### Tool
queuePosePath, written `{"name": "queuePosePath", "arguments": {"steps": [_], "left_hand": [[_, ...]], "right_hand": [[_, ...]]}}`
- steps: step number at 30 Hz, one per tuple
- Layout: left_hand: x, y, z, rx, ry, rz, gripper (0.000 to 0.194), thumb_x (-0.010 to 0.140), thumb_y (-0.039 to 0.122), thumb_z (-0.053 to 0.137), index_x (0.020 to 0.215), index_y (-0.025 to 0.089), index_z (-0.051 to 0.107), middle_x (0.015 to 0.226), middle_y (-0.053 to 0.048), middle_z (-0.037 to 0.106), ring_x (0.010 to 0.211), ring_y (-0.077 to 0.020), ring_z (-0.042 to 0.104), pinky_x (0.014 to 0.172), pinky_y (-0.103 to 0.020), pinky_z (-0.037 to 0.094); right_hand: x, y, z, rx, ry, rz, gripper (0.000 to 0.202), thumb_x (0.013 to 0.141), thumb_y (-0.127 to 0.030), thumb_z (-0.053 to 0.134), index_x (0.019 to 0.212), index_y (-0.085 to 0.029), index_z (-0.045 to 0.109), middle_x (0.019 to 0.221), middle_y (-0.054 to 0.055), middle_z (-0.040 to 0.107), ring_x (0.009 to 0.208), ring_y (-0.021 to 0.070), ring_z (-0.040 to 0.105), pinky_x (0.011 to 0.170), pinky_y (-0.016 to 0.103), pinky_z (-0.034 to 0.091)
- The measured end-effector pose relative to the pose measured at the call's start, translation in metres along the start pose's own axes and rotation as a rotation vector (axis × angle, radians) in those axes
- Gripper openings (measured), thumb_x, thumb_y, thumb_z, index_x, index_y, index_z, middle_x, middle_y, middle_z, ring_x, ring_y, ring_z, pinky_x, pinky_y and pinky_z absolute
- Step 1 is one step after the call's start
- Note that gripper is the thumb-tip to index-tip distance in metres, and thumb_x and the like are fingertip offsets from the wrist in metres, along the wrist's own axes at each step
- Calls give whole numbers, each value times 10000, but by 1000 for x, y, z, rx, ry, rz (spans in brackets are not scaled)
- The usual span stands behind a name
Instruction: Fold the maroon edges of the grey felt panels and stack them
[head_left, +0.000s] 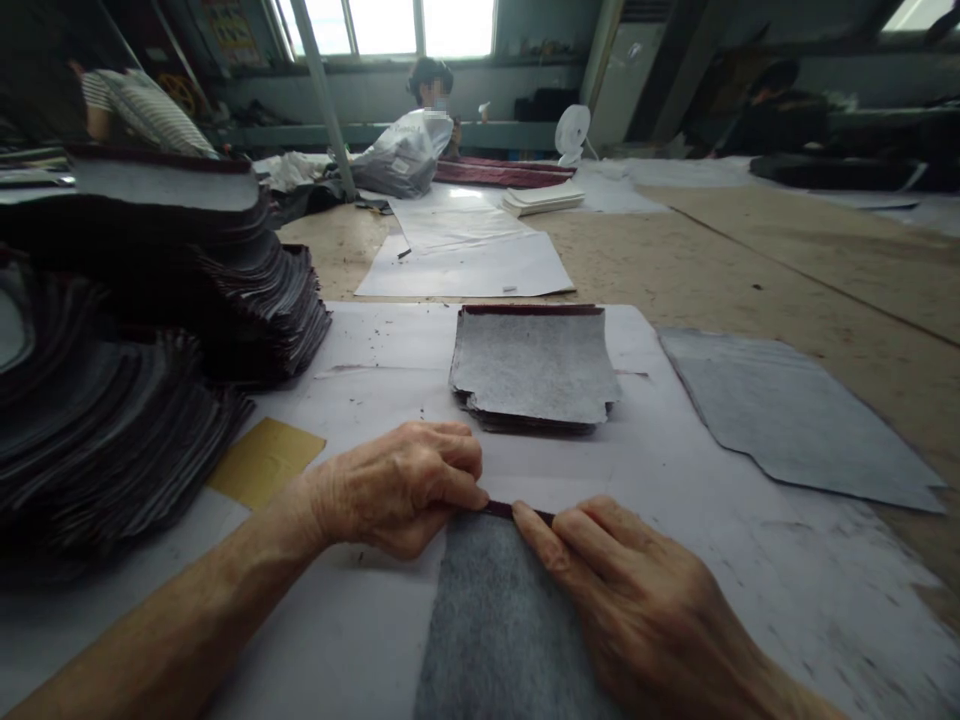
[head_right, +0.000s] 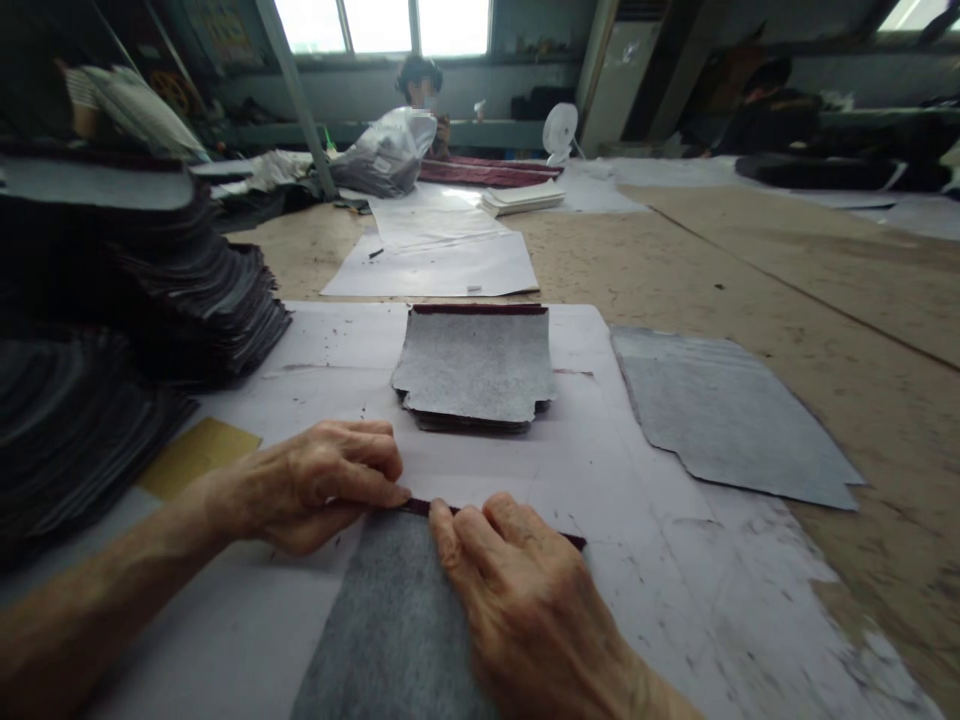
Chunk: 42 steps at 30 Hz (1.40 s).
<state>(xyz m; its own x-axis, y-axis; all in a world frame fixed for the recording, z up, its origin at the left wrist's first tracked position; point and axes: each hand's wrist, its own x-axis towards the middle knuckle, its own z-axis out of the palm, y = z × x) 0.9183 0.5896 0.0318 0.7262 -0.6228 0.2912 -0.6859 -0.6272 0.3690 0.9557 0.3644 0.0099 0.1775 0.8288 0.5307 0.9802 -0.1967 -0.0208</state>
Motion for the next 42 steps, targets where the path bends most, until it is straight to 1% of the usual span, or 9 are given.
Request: {"name": "queuePosePath", "arguments": {"steps": [10,15,19,22,26,31,36,38,42], "left_hand": [[3,9,3,232,-63,64,90,658,95,459,616,165,494,685,-44,528,636,-167,430,582,-328,362],[1,6,5,259,-70,50,124,671,106,465,701,164,570,713,-33,547,655,-163,437,589,-336,337],[3,6,7,290,-39,75,228,711,107,500,895,172,618,813,-34,578,703,-167,460,640,-344,358],[6,8,3,101,69,28,287,762,55,467,961,187,624,868,-36,593,760,-152,503,705,-327,406],[8,25,-2,-110,269,-120,314,795,12,427,977,164,634,850,-50,602,769,-129,534,670,-262,442],[5,57,21,-38,161,-177,222,803,101,472,967,126,619,827,-69,604,755,-178,529,696,-342,447],[0,61,36,14,150,-152,269,832,81,421,1056,103,568,918,-93,588,837,-197,521,743,-347,444],[-2,59,34,20,113,-149,263,817,84,441,1048,102,564,913,-87,585,831,-197,515,749,-350,437],[-2,58,32,32,56,-152,243,775,89,461,990,87,574,877,-83,579,802,-200,502,733,-364,429]], "right_hand": [[18,0,-7,-43,-205,19,346,721,10,358,897,-130,620,774,74,546,662,171,477,579,290,440],[20,-2,2,28,-153,0,278,743,-8,368,830,-122,607,773,72,545,693,186,459,607,310,437],[8,-14,2,-95,-58,45,310,692,3,338,802,-109,605,738,83,544,658,198,473,535,302,445],[-8,-24,-1,-237,-36,86,287,679,-28,360,818,-101,600,700,81,518,623,203,471,440,273,410],[-24,-29,-3,-298,-81,114,274,679,-43,383,854,-96,588,712,83,498,624,207,474,396,258,390],[-26,-20,-6,-74,-74,152,244,760,-57,353,850,-105,575,741,89,498,666,213,484,469,295,448],[-29,-5,-13,170,-115,215,307,868,-120,392,1153,-47,479,831,95,520,759,177,522,655,306,511],[-30,-2,-13,163,-162,193,405,878,-121,379,1275,-37,375,852,98,521,771,168,533,654,280,519],[-30,0,-10,82,-265,110,464,854,-120,372,1313,-60,336,872,113,524,800,197,550,576,262,533]]}}
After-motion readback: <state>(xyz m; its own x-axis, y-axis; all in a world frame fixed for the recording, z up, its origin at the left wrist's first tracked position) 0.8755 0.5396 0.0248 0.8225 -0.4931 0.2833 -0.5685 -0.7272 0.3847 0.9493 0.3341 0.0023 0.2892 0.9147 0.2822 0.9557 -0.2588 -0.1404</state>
